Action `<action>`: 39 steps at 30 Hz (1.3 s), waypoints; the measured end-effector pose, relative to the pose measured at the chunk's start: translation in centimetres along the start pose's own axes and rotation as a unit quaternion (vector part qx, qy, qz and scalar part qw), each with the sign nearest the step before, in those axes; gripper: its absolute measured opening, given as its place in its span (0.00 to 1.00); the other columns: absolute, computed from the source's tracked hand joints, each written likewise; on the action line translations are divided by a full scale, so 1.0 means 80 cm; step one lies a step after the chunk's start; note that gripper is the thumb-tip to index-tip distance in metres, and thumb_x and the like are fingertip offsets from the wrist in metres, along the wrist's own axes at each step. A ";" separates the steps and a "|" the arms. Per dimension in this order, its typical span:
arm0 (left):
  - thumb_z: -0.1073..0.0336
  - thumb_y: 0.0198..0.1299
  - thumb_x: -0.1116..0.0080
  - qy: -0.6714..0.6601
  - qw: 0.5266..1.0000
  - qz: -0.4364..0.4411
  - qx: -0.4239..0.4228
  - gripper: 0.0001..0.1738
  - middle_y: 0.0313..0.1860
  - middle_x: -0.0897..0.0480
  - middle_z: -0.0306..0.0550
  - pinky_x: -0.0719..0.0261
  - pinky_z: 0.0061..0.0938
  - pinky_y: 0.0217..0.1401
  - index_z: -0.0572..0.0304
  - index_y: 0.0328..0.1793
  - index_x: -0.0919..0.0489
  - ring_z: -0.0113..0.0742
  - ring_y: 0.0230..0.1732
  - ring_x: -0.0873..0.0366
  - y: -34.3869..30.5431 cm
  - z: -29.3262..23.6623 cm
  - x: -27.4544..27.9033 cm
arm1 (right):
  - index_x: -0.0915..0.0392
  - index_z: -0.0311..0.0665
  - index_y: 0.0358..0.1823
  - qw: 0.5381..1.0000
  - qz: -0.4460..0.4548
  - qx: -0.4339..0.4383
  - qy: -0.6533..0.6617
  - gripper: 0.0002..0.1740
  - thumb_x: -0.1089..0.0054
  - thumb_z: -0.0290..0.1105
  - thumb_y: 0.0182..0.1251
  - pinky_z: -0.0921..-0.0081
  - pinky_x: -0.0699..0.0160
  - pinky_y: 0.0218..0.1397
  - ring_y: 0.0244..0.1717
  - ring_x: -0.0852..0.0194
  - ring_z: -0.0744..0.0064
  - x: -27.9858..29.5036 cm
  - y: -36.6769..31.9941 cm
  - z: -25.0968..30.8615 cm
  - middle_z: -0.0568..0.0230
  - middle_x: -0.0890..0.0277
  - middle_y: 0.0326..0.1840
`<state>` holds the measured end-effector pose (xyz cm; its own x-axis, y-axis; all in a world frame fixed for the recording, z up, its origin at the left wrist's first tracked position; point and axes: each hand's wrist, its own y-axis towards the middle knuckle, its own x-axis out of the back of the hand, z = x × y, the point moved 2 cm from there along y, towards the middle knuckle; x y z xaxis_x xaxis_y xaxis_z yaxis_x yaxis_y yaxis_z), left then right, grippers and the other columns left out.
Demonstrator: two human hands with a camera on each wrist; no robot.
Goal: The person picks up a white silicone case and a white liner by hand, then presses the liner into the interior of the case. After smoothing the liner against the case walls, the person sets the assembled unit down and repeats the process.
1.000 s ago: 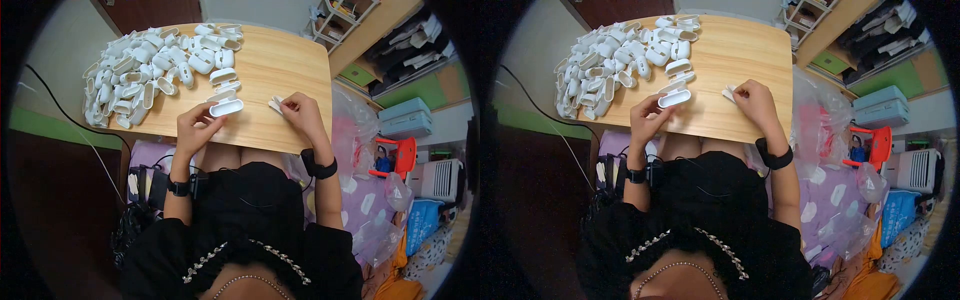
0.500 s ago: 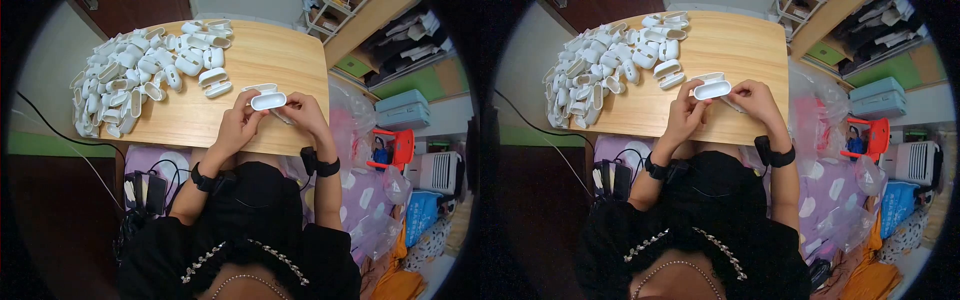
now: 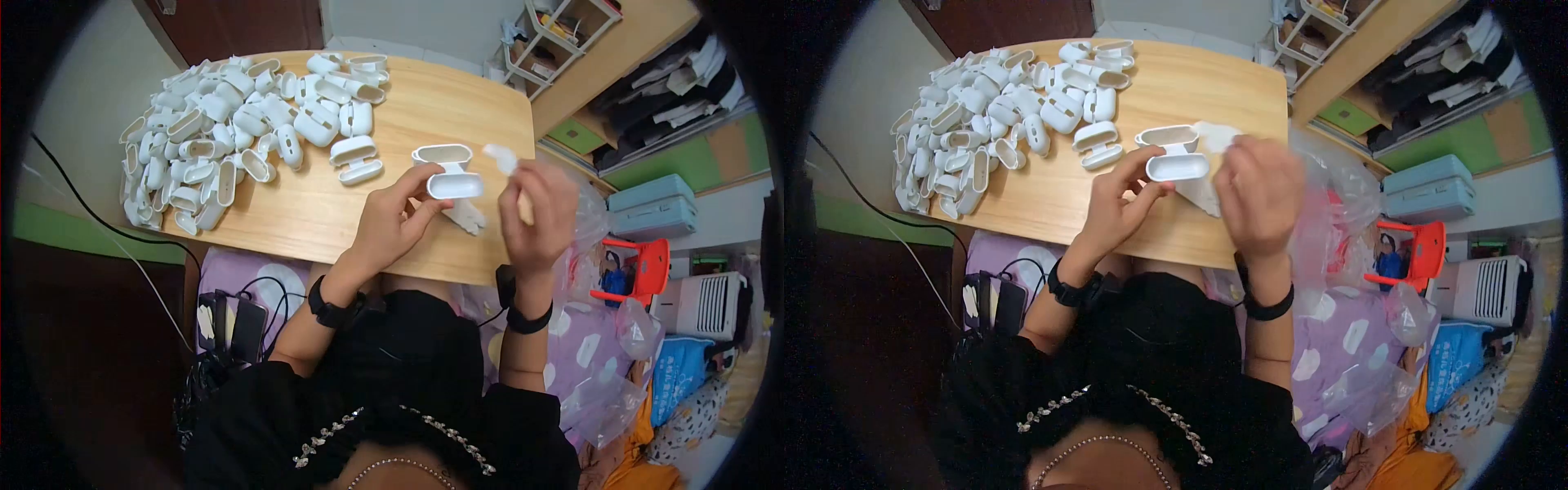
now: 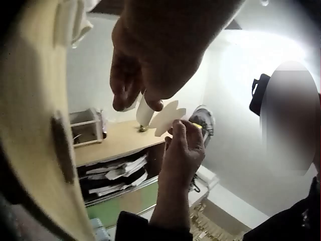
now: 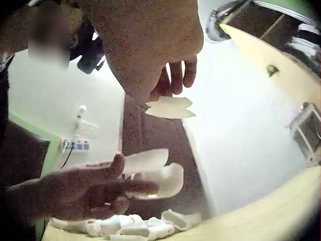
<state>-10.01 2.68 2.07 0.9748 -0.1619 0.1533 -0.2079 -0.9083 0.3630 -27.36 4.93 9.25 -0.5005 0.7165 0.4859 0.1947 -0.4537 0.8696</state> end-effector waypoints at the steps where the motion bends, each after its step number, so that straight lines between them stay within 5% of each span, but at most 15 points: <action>1: 0.72 0.57 0.37 -0.006 0.999 -0.014 -0.035 0.21 0.39 0.14 0.53 0.18 0.27 0.34 0.65 0.58 0.25 0.39 0.34 0.14 0.006 -0.011 0.005 | 0.22 0.33 0.35 0.998 0.001 0.066 -0.023 0.09 0.36 0.22 0.51 0.63 0.24 0.51 0.42 0.23 0.58 0.001 0.008 0.011 0.57 0.21 0.41; 3: 0.75 0.54 0.36 -0.015 0.993 -0.043 -0.106 0.22 0.40 0.14 0.52 0.17 0.23 0.35 0.68 0.57 0.23 0.36 0.35 0.14 0.018 -0.032 0.017 | 0.22 0.33 0.36 0.994 0.027 0.108 0.013 0.09 0.35 0.24 0.51 0.58 0.26 0.55 0.45 0.23 0.59 -0.003 0.024 0.025 0.57 0.21 0.44; 7: 0.77 0.53 0.35 -0.055 0.990 -0.051 -0.121 0.22 0.41 0.14 0.53 0.17 0.23 0.38 0.69 0.57 0.22 0.32 0.38 0.14 0.031 -0.057 0.040 | 0.22 0.34 0.37 0.985 0.070 0.147 0.057 0.10 0.36 0.26 0.52 0.53 0.28 0.60 0.48 0.23 0.61 -0.007 0.047 0.040 0.56 0.21 0.45; 17: 0.80 0.49 0.34 -0.012 0.966 -0.097 -0.237 0.22 0.41 0.14 0.52 0.18 0.23 0.41 0.69 0.53 0.19 0.36 0.40 0.14 0.060 -0.082 0.066 | 0.21 0.33 0.41 0.986 0.043 0.133 0.085 0.11 0.40 0.28 0.56 0.54 0.29 0.62 0.53 0.24 0.59 -0.017 0.083 0.053 0.55 0.22 0.49; 20: 0.79 0.48 0.32 0.044 0.941 -0.141 -0.306 0.23 0.43 0.14 0.53 0.19 0.24 0.42 0.69 0.53 0.19 0.38 0.42 0.14 0.068 -0.093 0.068 | 0.21 0.33 0.43 0.988 0.061 0.135 0.039 0.14 0.39 0.26 0.53 0.56 0.30 0.62 0.52 0.24 0.59 -0.012 0.096 0.063 0.55 0.23 0.49; 25: 0.79 0.47 0.31 0.077 0.915 -0.159 -0.364 0.24 0.43 0.14 0.54 0.19 0.24 0.42 0.68 0.54 0.19 0.39 0.42 0.14 0.090 -0.111 0.069 | 0.21 0.33 0.43 0.981 0.035 0.114 0.152 0.18 0.37 0.22 0.45 0.57 0.31 0.63 0.47 0.23 0.61 -0.002 0.123 0.047 0.57 0.23 0.45; 28: 0.81 0.48 0.33 0.039 0.933 -0.109 -0.340 0.23 0.44 0.14 0.54 0.18 0.24 0.41 0.69 0.54 0.20 0.37 0.42 0.14 0.104 -0.125 0.071 | 0.22 0.33 0.43 0.970 -0.072 0.039 0.230 0.18 0.38 0.19 0.46 0.61 0.29 0.60 0.45 0.24 0.65 0.004 0.129 0.031 0.58 0.23 0.42; 32: 0.84 0.51 0.37 -0.066 0.946 -0.024 -0.317 0.23 0.49 0.16 0.53 0.16 0.21 0.40 0.68 0.56 0.20 0.33 0.41 0.14 0.127 -0.137 0.062 | 0.25 0.32 0.47 0.886 -0.185 -0.216 0.366 0.17 0.40 0.17 0.54 0.73 0.25 0.52 0.45 0.24 0.74 0.008 0.133 0.017 0.60 0.23 0.41; 35: 0.84 0.51 0.38 -0.040 0.955 0.036 -0.291 0.24 0.50 0.16 0.54 0.15 0.22 0.41 0.66 0.57 0.21 0.35 0.41 0.14 0.135 -0.148 0.056 | 0.28 0.31 0.51 0.825 -0.064 -0.259 0.499 0.19 0.38 0.18 0.57 0.84 0.25 0.44 0.42 0.24 0.80 0.004 0.138 0.005 0.62 0.22 0.41; 39: 0.80 0.53 0.35 -0.105 0.974 0.015 -0.200 0.23 0.46 0.16 0.54 0.14 0.23 0.41 0.65 0.57 0.21 0.34 0.42 0.15 0.141 -0.141 0.048 | 0.26 0.31 0.51 0.825 -0.083 -0.287 0.481 0.18 0.39 0.16 0.58 0.89 0.24 0.35 0.34 0.23 0.83 -0.011 0.139 -0.003 0.63 0.22 0.38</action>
<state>-9.54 -3.83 17.08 0.9540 -0.2998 -0.0077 -0.2099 -0.6858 0.6969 -24.94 -0.89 18.46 -0.9712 0.1680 -0.1692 -0.2367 -0.7649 0.5990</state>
